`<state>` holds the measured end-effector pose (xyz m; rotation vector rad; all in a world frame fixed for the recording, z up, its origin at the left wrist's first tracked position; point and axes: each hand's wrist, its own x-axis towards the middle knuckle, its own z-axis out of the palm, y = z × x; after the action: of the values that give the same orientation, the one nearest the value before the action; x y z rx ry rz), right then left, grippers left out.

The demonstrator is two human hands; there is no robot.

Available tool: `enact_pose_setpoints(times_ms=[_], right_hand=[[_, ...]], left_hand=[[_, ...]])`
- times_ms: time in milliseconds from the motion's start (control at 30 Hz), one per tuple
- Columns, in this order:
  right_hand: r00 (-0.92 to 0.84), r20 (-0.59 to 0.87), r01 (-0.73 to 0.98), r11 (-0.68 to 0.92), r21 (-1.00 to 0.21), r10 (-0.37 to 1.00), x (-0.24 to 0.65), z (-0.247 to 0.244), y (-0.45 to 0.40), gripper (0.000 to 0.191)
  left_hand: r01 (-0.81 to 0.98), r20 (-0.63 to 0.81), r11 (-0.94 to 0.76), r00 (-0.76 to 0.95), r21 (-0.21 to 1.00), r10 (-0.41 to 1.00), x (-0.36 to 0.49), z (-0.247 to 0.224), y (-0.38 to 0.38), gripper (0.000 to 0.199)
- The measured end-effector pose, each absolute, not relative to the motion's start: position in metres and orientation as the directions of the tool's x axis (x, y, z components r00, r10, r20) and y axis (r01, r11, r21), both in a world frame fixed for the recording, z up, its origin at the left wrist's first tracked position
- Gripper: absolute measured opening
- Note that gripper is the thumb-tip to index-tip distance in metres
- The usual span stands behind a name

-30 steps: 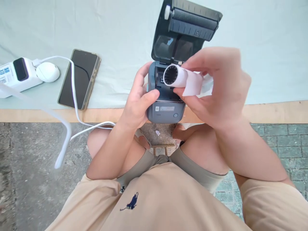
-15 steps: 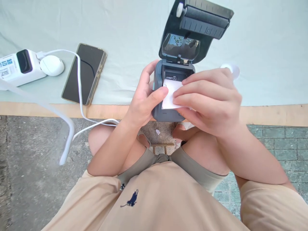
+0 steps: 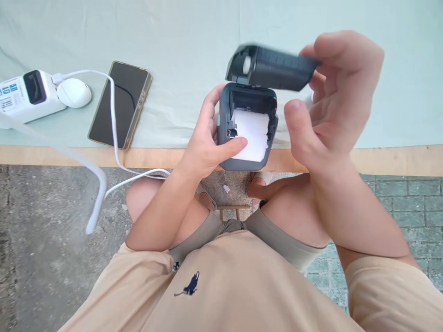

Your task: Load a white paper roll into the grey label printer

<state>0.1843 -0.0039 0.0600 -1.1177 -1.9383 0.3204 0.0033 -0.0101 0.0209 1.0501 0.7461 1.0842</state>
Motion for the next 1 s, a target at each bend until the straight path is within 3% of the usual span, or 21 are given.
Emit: enact_pose_setpoints(times_ms=[100,467,567,667,767,1000], right_hand=[[-0.236,0.614,0.527,0.63,-0.57,0.753,0.187,0.056,0.0,0.03],[-0.456,0.513,0.516,0.686,-0.513,0.727,0.197,0.046,0.001,0.024],[-0.395,0.49,0.496,0.63,-0.598,0.777,0.194,0.047,-0.001,0.022],[-0.341,0.359,0.397,0.479,-0.783,0.869,0.188,0.053,-0.006,0.041],[-0.422,0.217,0.221,0.332,-0.917,0.88,0.182,0.058,-0.011,0.052],[-0.439,0.117,0.124,0.189,-0.974,0.891,0.179,0.059,-0.009,0.049]], left_hand=[[-0.347,0.005,0.108,0.308,0.932,0.951,0.004,0.02,-0.01,0.074],[-0.343,0.06,0.05,0.302,0.938,0.951,0.001,0.007,-0.002,0.088],[-0.413,0.118,0.026,0.318,0.91,0.941,0.002,0.009,-0.003,0.077],[-0.492,0.186,-0.013,0.305,0.871,0.934,0.004,0.011,-0.005,0.056],[-0.468,0.174,-0.018,0.293,0.883,0.94,0.006,0.014,-0.007,0.048],[-0.432,0.125,0.031,0.326,0.901,0.937,0.002,0.013,-0.004,0.037]])
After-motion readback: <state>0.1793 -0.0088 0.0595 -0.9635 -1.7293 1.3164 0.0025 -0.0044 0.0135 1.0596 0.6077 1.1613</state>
